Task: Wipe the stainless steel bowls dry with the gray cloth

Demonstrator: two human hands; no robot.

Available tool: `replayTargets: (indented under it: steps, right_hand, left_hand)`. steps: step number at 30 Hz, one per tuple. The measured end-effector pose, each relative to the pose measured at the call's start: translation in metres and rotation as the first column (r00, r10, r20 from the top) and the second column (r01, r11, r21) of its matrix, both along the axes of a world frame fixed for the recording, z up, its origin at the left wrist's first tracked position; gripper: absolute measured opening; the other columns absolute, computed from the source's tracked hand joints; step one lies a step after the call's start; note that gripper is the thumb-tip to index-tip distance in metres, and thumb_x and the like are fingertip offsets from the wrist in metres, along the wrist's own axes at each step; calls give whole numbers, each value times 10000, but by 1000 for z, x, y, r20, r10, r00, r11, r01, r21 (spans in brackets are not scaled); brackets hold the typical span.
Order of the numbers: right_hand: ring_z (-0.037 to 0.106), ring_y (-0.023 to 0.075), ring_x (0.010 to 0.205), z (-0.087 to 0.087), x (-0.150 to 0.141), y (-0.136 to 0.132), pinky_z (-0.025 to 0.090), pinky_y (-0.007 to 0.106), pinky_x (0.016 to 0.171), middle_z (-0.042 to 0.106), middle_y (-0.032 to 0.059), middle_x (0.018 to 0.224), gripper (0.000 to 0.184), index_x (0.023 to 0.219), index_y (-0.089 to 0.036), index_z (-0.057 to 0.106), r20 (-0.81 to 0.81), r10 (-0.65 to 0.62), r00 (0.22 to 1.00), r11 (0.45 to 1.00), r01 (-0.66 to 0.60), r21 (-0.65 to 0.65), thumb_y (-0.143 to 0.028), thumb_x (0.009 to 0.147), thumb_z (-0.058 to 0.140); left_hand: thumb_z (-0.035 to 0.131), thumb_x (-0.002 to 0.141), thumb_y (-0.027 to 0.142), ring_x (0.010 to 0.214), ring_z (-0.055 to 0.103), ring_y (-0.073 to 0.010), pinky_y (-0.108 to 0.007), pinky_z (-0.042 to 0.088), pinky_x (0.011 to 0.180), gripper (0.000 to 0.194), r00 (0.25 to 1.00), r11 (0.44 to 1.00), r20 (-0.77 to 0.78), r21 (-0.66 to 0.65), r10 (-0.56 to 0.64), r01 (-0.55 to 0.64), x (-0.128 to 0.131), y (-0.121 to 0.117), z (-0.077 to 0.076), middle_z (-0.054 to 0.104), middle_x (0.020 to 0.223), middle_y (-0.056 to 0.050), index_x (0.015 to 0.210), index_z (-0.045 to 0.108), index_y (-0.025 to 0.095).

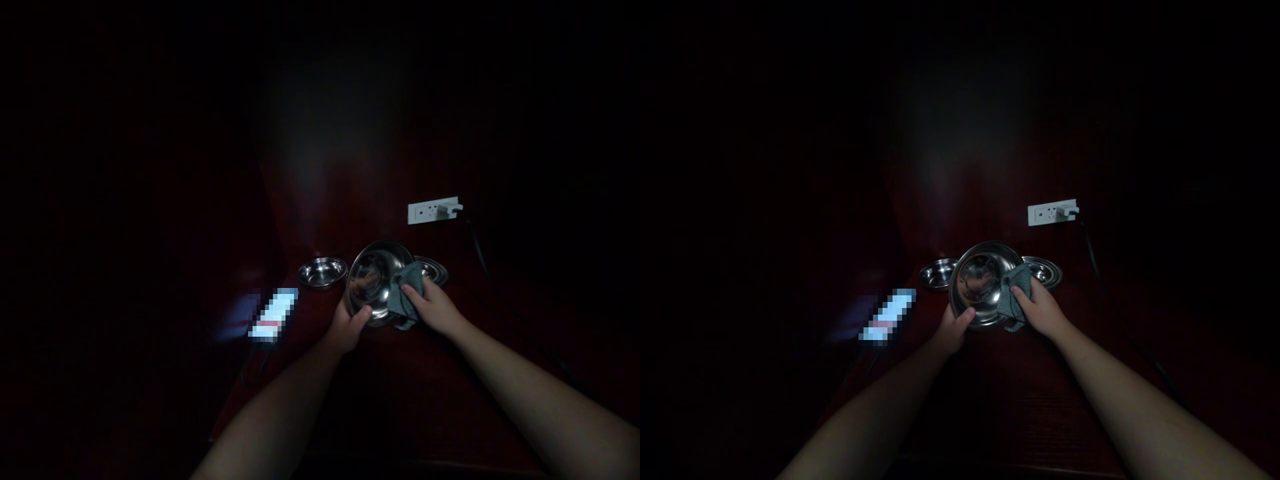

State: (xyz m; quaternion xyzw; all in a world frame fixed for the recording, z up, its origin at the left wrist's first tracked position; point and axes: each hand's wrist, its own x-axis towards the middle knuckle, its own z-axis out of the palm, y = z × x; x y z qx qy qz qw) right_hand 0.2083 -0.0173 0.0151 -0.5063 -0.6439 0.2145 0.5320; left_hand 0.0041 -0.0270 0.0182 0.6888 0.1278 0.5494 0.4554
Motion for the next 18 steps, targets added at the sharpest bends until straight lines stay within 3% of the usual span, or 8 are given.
replayTargets:
  steps: [18]
  right_hand:
    - [636,229,839,0,-1,-1,511,385,783,671,76,922,264,982,-196,549,19,-29,999,999,29,21,-415,841,505]
  left_hand:
    - [566,830,377,1303,412,-280,-456,318,1091,524,999,1000,-23,-1,28,-28,-1,3,-5,461,1396,-123,1299,458,171]
